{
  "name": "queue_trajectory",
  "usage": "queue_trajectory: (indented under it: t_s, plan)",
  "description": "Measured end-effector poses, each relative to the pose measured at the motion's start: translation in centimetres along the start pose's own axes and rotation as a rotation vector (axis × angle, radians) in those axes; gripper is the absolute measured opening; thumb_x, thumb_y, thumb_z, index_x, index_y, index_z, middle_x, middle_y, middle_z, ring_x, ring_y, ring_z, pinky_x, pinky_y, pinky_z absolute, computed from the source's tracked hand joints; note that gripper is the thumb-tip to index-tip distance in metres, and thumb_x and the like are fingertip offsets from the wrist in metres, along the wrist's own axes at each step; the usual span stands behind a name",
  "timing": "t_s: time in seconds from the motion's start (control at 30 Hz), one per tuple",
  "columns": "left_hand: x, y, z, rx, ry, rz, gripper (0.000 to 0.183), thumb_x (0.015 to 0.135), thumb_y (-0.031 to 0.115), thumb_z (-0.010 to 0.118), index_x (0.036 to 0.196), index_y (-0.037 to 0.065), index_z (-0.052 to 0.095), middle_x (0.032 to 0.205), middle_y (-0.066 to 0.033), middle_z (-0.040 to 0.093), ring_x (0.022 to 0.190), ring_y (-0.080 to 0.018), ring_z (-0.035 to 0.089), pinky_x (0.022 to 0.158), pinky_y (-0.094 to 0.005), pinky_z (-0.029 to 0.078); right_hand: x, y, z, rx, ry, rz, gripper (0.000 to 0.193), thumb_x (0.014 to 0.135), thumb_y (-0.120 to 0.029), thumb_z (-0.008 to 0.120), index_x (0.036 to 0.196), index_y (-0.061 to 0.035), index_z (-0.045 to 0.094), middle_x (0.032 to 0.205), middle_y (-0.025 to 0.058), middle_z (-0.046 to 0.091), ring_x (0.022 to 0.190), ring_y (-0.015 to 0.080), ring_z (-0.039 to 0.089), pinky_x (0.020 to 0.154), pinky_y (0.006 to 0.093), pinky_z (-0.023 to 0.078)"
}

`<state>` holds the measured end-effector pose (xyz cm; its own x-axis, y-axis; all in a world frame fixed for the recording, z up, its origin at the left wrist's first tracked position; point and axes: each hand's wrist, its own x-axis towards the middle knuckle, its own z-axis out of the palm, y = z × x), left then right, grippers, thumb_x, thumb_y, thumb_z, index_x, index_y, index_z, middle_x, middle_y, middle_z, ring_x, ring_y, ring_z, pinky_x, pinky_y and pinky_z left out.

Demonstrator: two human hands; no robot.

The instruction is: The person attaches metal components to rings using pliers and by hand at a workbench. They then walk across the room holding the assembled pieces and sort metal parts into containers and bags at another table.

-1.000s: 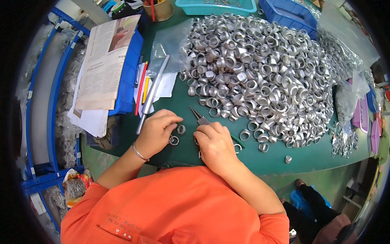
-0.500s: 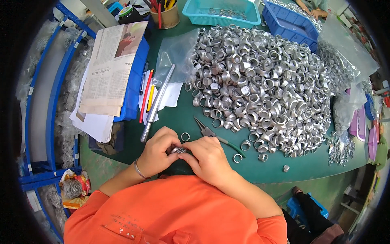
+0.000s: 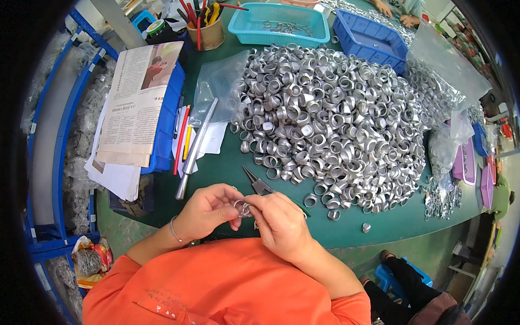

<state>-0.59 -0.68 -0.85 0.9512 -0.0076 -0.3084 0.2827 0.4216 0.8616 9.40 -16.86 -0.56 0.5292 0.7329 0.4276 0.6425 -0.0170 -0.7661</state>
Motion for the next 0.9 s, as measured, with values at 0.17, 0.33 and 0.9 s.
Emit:
queue_trajectory:
  t_s: [0.17, 0.33, 0.9]
  plan:
    - [0.8, -1.5, 0.8, 0.054, 0.061, 0.098, 0.019, 0.088, 0.003, 0.055, 0.106, -0.002, 0.050, 0.088, -0.0062, 0.058, 0.075, -0.0112, 0.059, 0.067, -0.0247, 0.051, -0.3, 0.1, 0.1, -0.084, -0.018, 0.024, 0.018, 0.075, 0.006, 0.059, 0.093, 0.0002, 0.057, 0.071, 0.0107, 0.056, 0.061, 0.0283, 0.056, 0.055, 0.0326, 0.046]
    - [0.9, -2.1, 0.3, 0.267, 0.104, 0.236, 0.020, 0.088, 0.003, 0.055, 0.107, 0.001, 0.049, 0.085, -0.0033, 0.057, 0.078, -0.0093, 0.059, 0.068, -0.0225, 0.050, 0.1, -0.8, -0.5, 0.286, -0.176, 0.640, 0.010, 0.088, -0.003, 0.050, 0.098, -0.0009, 0.052, 0.069, 0.0089, 0.058, 0.058, 0.0158, 0.059, 0.053, 0.0262, 0.047]
    - [0.3, -0.9, 0.2, -0.021, 0.017, 0.225, 0.009, 0.083, -0.004, 0.059, 0.089, -0.003, 0.052, 0.088, -0.0105, 0.054, 0.072, -0.0147, 0.060, 0.064, -0.0253, 0.052, -0.2, 0.0, -1.4, 0.142, -0.123, 0.102, 0.022, 0.070, -0.002, 0.071, 0.090, -0.0037, 0.061, 0.088, 0.0087, 0.060, 0.077, 0.0218, 0.060, 0.061, 0.0268, 0.049]
